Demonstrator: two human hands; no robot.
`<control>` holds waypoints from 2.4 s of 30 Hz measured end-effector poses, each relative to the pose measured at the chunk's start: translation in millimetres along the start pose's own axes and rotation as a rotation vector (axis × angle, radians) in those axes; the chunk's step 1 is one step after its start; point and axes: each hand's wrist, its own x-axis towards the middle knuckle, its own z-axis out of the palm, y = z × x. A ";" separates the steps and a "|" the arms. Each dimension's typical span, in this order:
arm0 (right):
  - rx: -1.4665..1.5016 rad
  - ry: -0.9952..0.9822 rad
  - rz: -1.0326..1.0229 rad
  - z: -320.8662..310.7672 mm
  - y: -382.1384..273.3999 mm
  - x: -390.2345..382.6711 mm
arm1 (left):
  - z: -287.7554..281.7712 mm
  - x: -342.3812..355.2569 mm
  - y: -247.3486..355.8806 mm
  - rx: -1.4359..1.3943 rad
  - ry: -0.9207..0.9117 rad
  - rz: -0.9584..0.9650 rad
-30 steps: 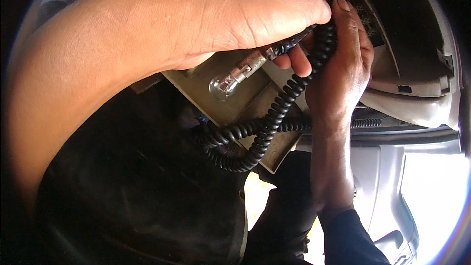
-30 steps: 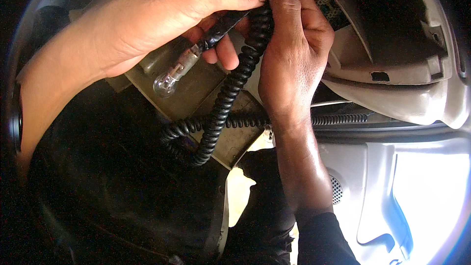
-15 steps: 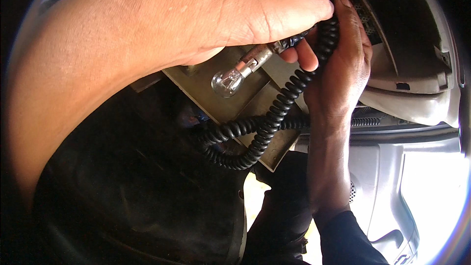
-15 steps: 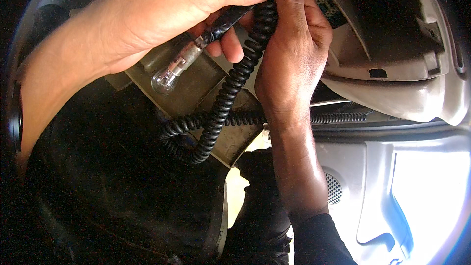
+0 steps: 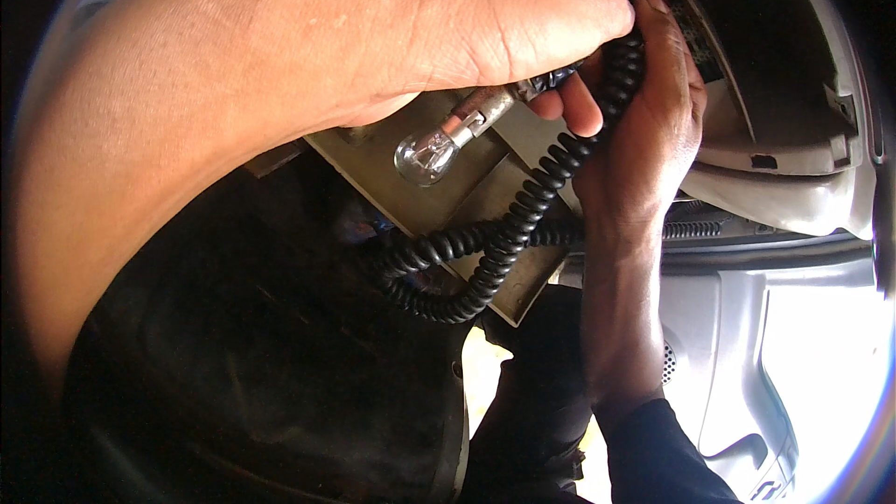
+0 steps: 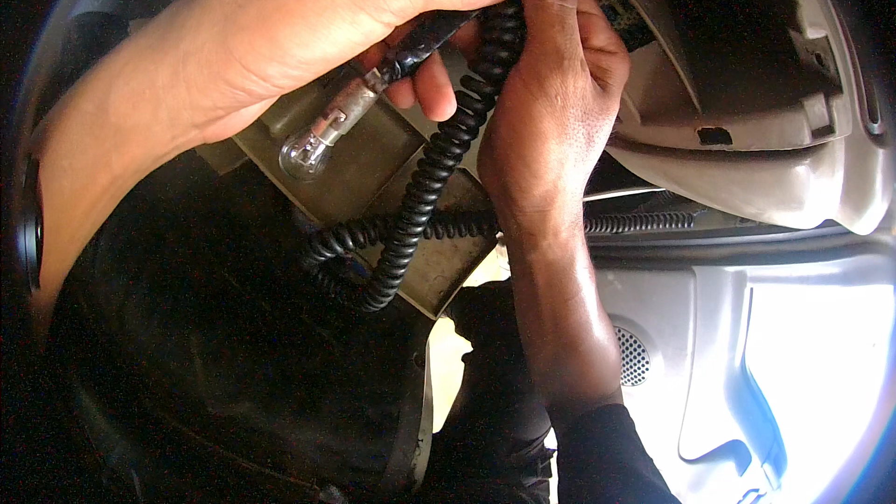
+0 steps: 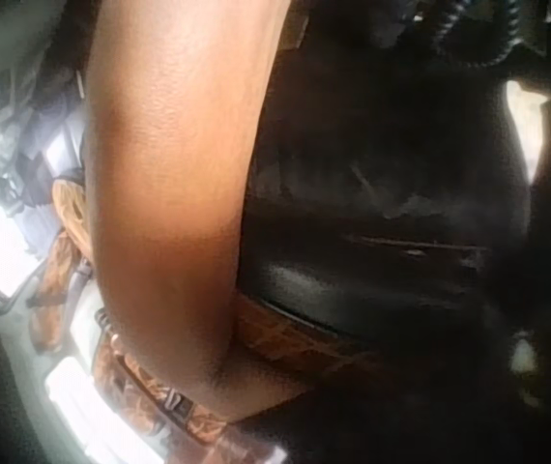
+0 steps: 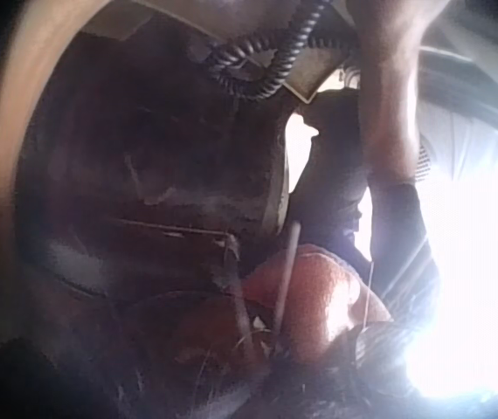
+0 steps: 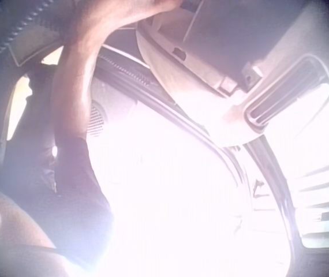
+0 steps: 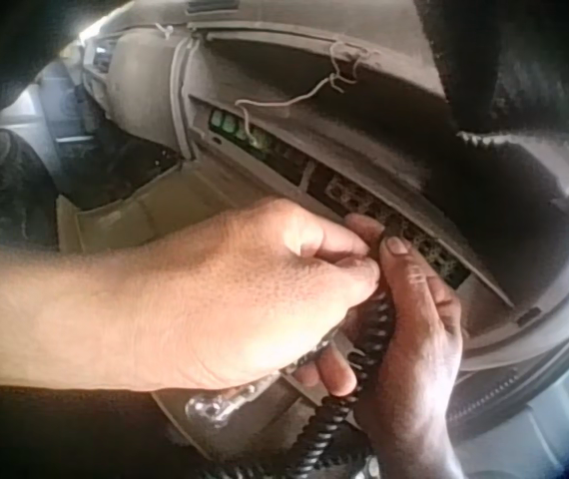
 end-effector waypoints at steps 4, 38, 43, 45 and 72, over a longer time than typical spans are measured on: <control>0.049 0.121 0.054 7.1 -15.9 -2.1 | 13.6 12.4 -5.0 0.060 0.018 0.102; -0.563 0.074 -0.056 -9.8 -9.3 -2.8 | -19.9 5.8 -0.2 -0.230 -0.245 -0.010; -0.654 0.068 -0.174 1.4 -7.7 -2.4 | -2.4 3.2 -9.8 -0.168 -0.090 0.031; -0.858 0.045 -0.334 -0.2 -7.2 -2.4 | 2.0 2.6 3.0 -0.165 -0.034 -0.035; -0.288 0.089 -0.059 -1.2 -13.4 6.7 | 0.1 0.0 5.3 -0.037 -0.056 0.056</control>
